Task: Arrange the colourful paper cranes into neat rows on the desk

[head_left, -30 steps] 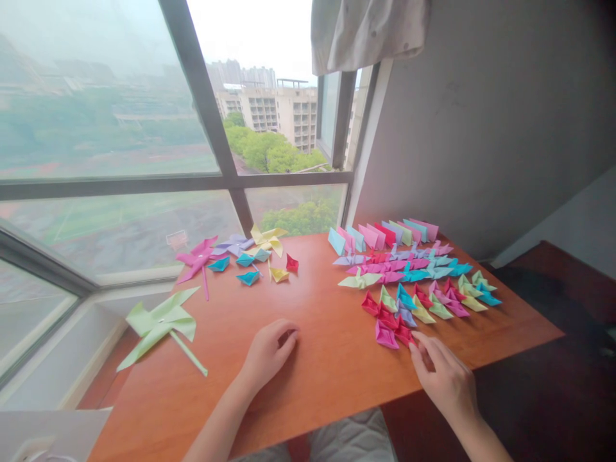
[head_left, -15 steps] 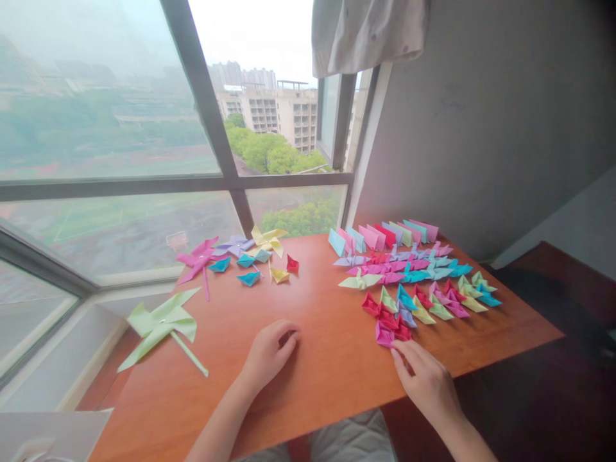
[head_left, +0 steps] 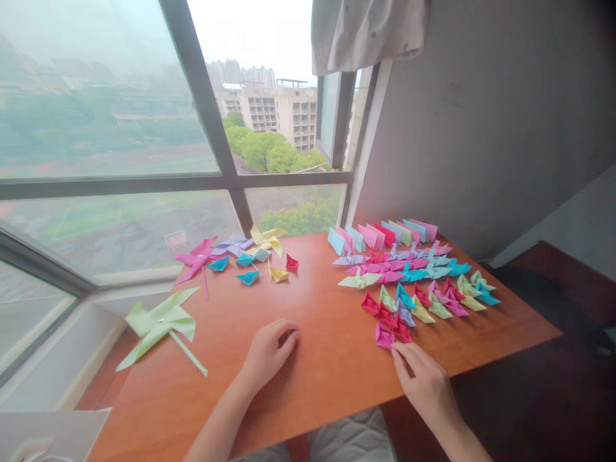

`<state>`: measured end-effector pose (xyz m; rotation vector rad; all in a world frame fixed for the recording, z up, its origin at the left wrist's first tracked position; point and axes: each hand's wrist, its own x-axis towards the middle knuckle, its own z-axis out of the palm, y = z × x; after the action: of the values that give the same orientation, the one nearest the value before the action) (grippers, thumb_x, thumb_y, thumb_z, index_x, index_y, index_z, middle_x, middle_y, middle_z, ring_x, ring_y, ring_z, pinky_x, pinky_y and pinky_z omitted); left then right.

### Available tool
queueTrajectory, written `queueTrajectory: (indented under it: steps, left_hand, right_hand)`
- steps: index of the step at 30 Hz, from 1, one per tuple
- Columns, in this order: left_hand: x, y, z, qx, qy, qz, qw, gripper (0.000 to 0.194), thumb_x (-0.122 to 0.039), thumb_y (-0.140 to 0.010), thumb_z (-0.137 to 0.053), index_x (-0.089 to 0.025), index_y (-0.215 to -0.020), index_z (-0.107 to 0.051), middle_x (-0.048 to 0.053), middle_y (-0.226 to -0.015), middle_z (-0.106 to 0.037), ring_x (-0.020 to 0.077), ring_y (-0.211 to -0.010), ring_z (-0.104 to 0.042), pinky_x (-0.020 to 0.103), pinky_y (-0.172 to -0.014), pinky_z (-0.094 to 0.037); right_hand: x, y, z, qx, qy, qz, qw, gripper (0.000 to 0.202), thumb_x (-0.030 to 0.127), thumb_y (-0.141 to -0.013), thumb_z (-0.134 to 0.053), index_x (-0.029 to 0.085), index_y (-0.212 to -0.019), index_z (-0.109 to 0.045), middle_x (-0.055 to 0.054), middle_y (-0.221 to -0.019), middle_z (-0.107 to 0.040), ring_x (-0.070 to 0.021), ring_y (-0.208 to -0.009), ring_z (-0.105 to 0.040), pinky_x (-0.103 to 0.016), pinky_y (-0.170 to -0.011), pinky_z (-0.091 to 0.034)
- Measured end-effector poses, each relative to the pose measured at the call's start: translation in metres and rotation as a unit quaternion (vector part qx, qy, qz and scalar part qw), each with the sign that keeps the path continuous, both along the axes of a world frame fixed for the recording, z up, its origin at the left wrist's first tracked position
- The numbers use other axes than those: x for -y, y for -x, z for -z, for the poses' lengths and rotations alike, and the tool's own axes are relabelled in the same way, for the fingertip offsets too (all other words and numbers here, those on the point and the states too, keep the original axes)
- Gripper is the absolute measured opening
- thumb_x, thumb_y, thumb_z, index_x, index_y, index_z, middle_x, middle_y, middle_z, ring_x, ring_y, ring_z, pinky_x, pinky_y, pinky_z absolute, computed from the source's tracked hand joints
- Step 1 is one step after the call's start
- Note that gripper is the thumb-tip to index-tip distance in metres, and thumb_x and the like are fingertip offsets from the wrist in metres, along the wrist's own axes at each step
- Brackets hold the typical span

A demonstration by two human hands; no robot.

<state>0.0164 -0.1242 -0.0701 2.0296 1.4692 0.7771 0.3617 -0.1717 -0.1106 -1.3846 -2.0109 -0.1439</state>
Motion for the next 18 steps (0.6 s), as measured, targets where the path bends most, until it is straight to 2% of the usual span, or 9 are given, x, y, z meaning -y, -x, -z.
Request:
queueTrajectory:
  steps: [8, 13, 18]
  left_hand:
    - [0.000, 0.000, -0.001, -0.004, -0.003, 0.000, 1.000, 0.016, -0.020, -0.088, -0.052, -0.020, -0.089, -0.068, 0.004, -0.084, -0.072, 0.0183, -0.076, -0.065, 0.027, -0.071, -0.047]
    - [0.000, 0.000, 0.000, -0.003, -0.008, -0.002, 1.000, 0.016, -0.020, -0.088, -0.051, -0.020, -0.089, -0.068, 0.004, -0.085, -0.073, 0.0186, -0.077, -0.065, 0.027, -0.072, -0.048]
    - [0.000, -0.003, -0.002, 0.001, -0.007, -0.011, 1.000, 0.017, -0.021, -0.086, -0.052, -0.020, -0.087, -0.069, 0.003, -0.080, -0.073, 0.0165, -0.070, -0.065, 0.026, -0.067, -0.050]
  right_hand:
    - [-0.002, 0.005, -0.002, -0.001, -0.019, 0.012, 1.000, 0.015, 0.019, -0.097, -0.050, 0.018, -0.102, -0.064, -0.007, -0.090, -0.070, -0.0168, -0.080, -0.068, -0.027, -0.078, -0.050]
    - [0.002, 0.006, -0.005, -0.006, 0.004, 0.029, 1.000, 0.018, 0.025, -0.096, -0.053, 0.019, -0.108, -0.064, -0.007, -0.086, -0.070, -0.0174, -0.074, -0.067, -0.028, -0.072, -0.050]
    - [0.008, 0.025, -0.006, -0.034, 0.012, -0.033, 0.999, 0.020, 0.022, -0.096, -0.051, 0.019, -0.111, -0.064, -0.007, -0.090, -0.071, -0.0179, -0.080, -0.069, -0.027, -0.074, -0.052]
